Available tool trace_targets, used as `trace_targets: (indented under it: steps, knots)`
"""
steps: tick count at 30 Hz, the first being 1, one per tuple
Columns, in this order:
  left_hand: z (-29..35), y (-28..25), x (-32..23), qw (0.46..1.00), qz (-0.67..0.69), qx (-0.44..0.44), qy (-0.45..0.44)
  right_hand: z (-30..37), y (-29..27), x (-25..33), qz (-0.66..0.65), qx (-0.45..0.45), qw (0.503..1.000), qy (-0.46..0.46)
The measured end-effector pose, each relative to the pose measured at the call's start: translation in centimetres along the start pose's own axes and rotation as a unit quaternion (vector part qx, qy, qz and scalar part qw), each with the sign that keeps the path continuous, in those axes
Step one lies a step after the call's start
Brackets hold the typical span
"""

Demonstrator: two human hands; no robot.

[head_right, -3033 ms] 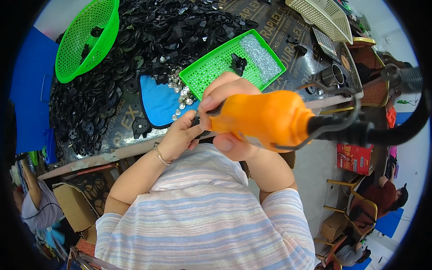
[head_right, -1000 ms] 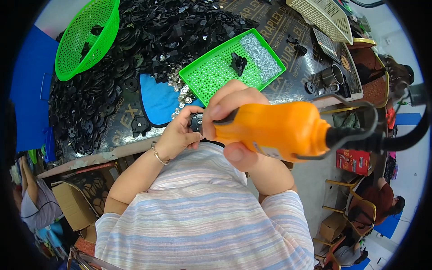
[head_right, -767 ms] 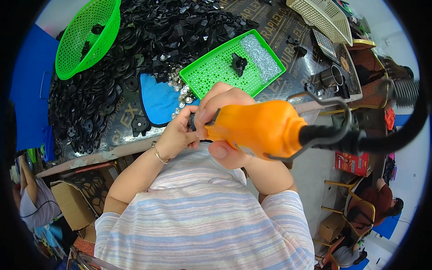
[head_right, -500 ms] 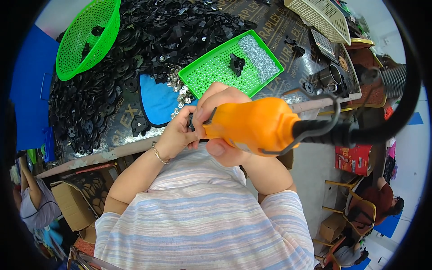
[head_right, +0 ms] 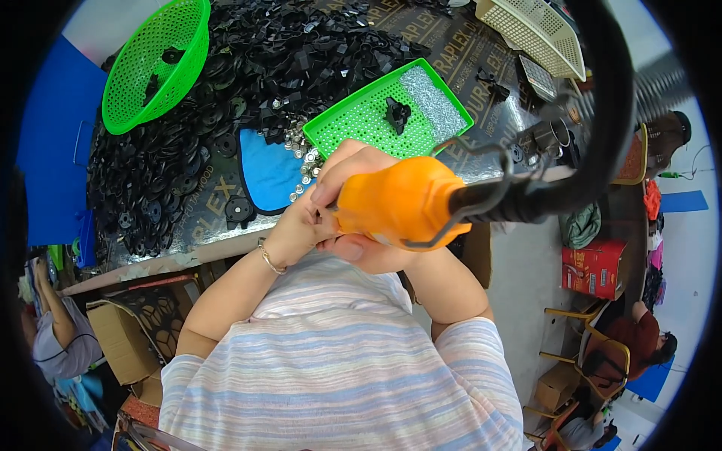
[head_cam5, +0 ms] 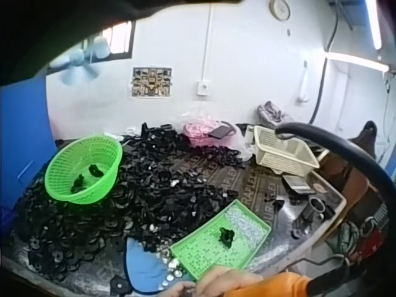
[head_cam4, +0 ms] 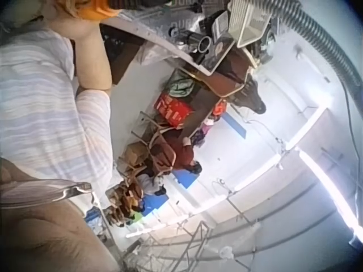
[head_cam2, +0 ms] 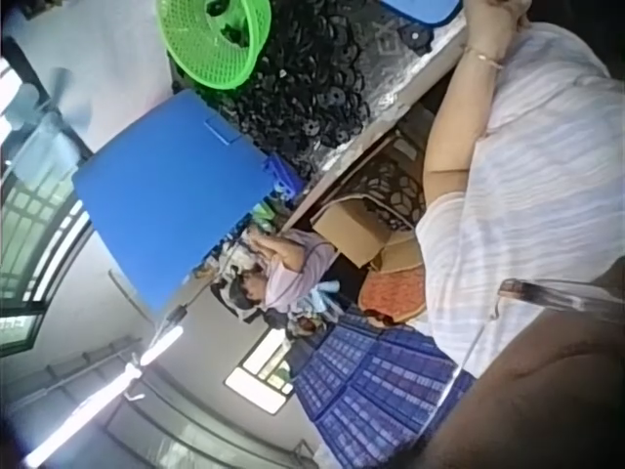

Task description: The person assembles plastic casings by inserting metal components and smaller plastic pieces into them by hand, then secures the pieces using an electric screwdriver before placing parts into a basket.

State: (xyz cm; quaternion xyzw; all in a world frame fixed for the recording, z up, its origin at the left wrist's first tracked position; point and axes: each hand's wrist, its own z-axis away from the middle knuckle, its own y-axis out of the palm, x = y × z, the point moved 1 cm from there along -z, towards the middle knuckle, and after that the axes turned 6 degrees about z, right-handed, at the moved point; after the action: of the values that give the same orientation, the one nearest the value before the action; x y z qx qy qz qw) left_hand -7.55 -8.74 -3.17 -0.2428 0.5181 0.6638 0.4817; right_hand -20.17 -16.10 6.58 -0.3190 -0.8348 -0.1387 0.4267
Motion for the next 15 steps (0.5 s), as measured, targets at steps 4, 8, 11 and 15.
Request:
trace_targets:
  steps: [4, 8, 11, 15]
  knots:
    - [0.0, 0.1, 0.0, 0.999, -0.025, -0.015, -0.013, -0.3, -1.1, 1.1, -0.108, 0.029, 0.994, -0.008]
    - [1.2, -0.4, -2.2, 0.998, -0.060, -0.036, 0.008, -1.2, -2.3, 2.1, -0.210, -0.021, 0.976, -0.051]
    - [1.6, -4.2, -10.5, 0.857, -0.319, -0.175, 0.366, 0.0, -2.7, 1.8, -0.204, -0.068, 0.976, -0.027]
    - [4.6, -9.2, -22.5, 0.511, -0.615, -0.344, 0.493, 0.5, -2.5, 0.8, -0.213, -0.094, 0.972, -0.033]
